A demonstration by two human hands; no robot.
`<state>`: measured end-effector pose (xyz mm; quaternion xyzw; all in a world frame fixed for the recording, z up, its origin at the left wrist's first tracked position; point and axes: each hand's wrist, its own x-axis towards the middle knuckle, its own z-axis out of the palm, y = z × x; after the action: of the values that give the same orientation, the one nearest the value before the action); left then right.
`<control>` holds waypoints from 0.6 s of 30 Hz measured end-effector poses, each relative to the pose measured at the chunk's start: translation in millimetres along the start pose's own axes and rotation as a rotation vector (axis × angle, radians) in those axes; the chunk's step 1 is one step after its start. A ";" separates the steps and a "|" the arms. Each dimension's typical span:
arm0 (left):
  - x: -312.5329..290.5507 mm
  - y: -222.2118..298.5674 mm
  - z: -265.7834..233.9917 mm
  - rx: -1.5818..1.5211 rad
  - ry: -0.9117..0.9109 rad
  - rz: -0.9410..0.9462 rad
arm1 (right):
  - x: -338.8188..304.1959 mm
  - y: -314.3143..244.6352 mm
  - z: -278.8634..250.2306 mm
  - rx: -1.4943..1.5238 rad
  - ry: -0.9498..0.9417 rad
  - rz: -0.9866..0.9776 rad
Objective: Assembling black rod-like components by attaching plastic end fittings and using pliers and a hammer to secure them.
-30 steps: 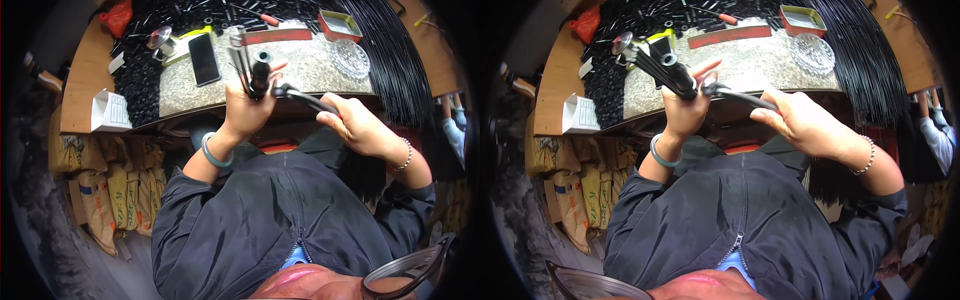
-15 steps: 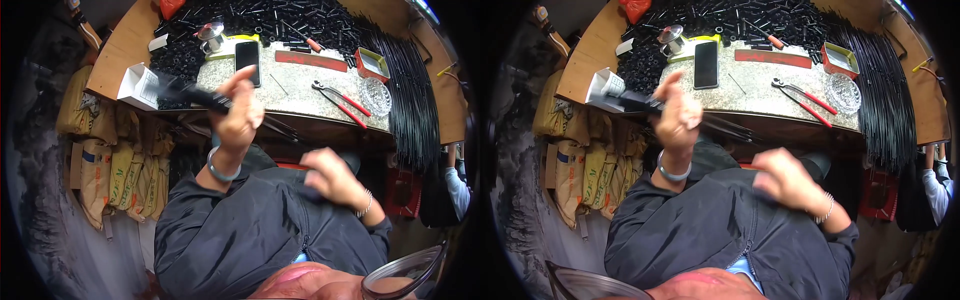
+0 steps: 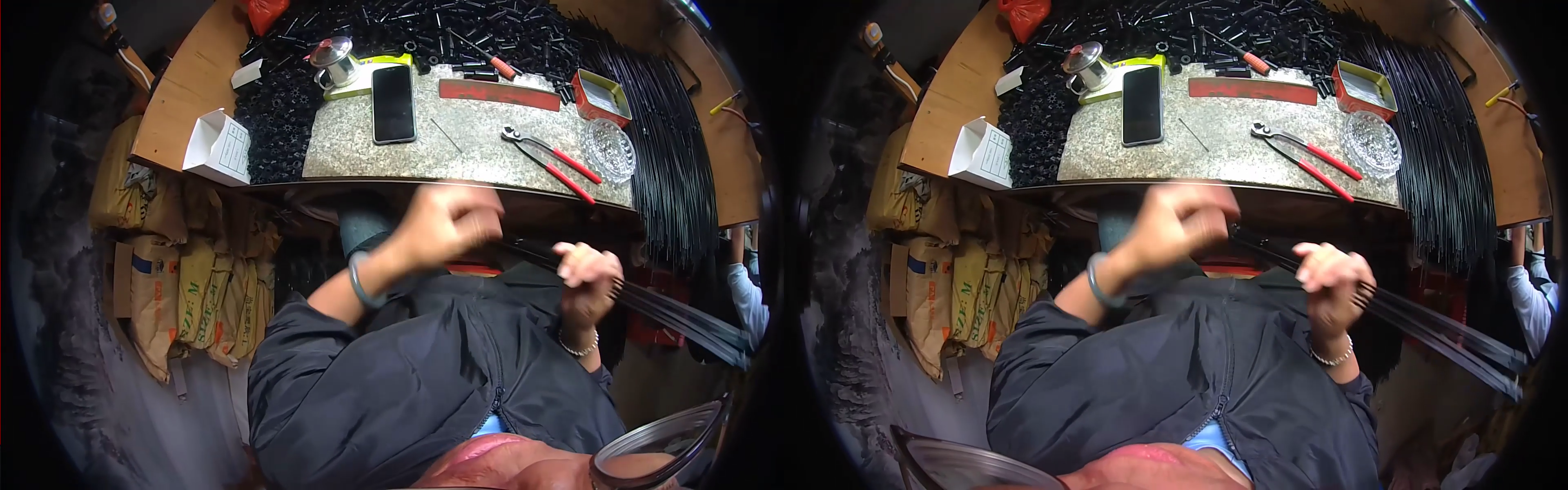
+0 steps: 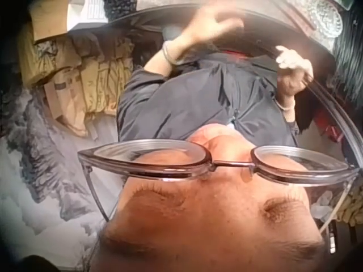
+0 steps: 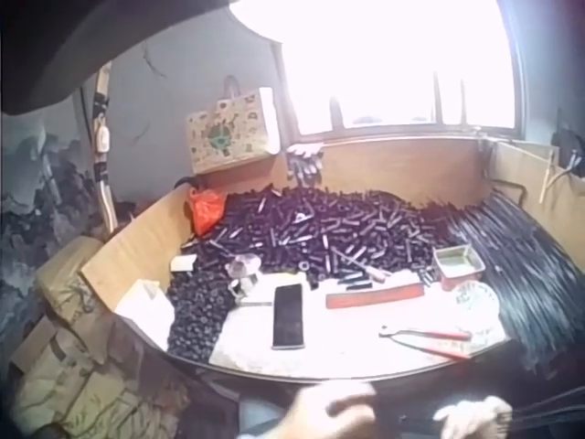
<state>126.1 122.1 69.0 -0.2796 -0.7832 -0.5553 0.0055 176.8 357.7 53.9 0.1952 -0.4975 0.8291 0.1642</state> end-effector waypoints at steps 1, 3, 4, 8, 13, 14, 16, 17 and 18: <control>16.9 -24.4 -19.1 0.448 0.329 0.164 | -4.6 15.6 -1.3 -0.080 -0.031 0.031; 45.8 -75.7 -53.8 0.796 0.588 -0.148 | -18.9 46.9 -4.2 -0.141 -0.063 0.213; 57.4 -102.8 -66.4 0.899 0.600 -0.262 | -26.8 63.5 -3.9 -0.116 -0.012 0.291; 84.4 -134.8 -82.3 0.882 0.543 -0.581 | -27.3 77.2 -2.3 -0.181 -0.066 0.373; 95.1 -129.0 -81.7 0.889 0.573 -0.681 | 18.9 40.9 10.7 -0.156 -0.196 0.246; 97.2 -127.8 -79.6 0.888 0.568 -0.686 | 26.9 37.4 12.1 -0.117 -0.207 0.215; 101.9 -122.5 -75.2 0.917 0.579 -0.738 | 37.2 34.4 13.8 -0.091 -0.244 0.169; 104.4 -121.9 -75.5 0.921 0.574 -0.744 | 39.5 35.4 15.5 -0.089 -0.244 0.176; 105.6 -123.1 -74.1 0.931 0.591 -0.728 | 41.3 36.9 17.5 -0.086 -0.256 0.188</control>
<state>-40.0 75.0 24.4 0.1991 -0.9515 -0.1782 0.1525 126.4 328.6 53.5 0.2447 -0.5656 0.7870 0.0296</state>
